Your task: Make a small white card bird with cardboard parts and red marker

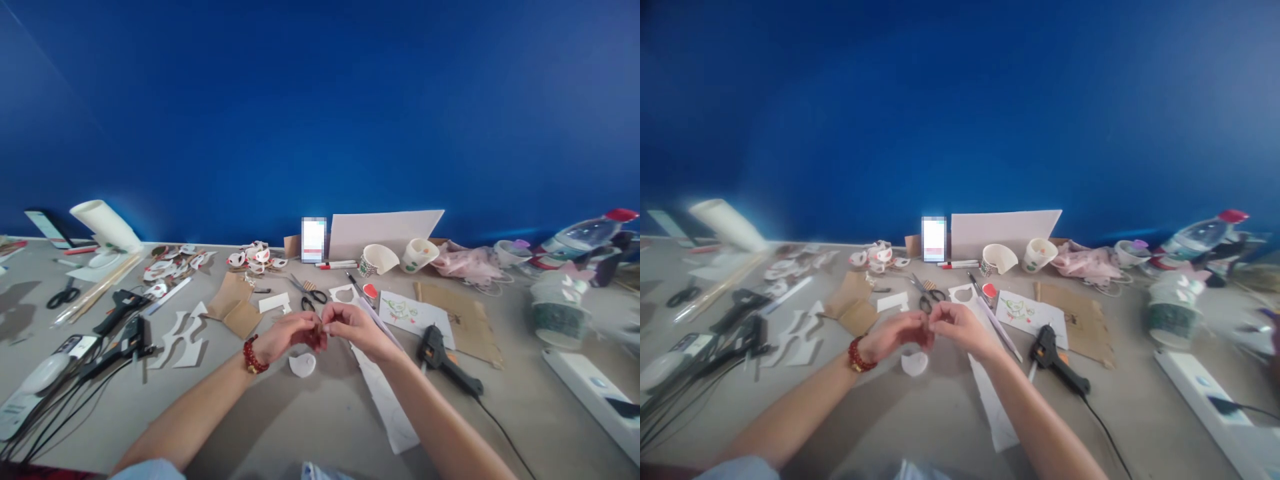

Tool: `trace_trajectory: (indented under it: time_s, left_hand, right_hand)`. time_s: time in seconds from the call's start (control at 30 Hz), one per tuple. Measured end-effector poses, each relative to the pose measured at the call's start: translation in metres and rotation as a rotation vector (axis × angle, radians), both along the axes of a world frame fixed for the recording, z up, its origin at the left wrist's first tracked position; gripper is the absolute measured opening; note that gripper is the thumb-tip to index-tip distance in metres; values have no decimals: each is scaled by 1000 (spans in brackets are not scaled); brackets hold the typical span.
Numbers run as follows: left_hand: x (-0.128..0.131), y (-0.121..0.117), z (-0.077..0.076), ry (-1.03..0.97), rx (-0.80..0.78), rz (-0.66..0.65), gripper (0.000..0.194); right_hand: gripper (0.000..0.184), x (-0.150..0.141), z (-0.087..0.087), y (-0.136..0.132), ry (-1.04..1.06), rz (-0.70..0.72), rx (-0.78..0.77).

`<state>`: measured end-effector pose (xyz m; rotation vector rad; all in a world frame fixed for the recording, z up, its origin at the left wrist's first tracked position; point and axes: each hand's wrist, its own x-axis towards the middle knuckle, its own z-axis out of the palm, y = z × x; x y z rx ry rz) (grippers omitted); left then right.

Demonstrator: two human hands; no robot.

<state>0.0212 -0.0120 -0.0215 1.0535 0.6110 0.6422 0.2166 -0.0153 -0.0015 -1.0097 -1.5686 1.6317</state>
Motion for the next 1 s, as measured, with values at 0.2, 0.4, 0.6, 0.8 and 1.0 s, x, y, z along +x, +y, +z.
trace_trajectory:
  time_s: [0.2, 0.4, 0.6, 0.8, 1.0]
  left_hand:
    - [0, -2, 18, 299, 352, 147, 17]
    - [3, -2, 17, 277, 346, 210, 19]
    - [2, -4, 17, 337, 364, 303, 14]
    - [3, -4, 17, 385, 405, 321, 9]
    - [0, -2, 15, 397, 396, 295, 10]
  right_hand:
    - [6, -1, -3, 2, -132, -62, 9]
    - [14, -1, -3, 2, -80, -47, -50]
    - [5, -4, -8, 1, -118, -45, -5]
    - [7, -6, -8, 1, -165, -82, 18]
    - [8, -6, -11, 3, -180, -41, 26]
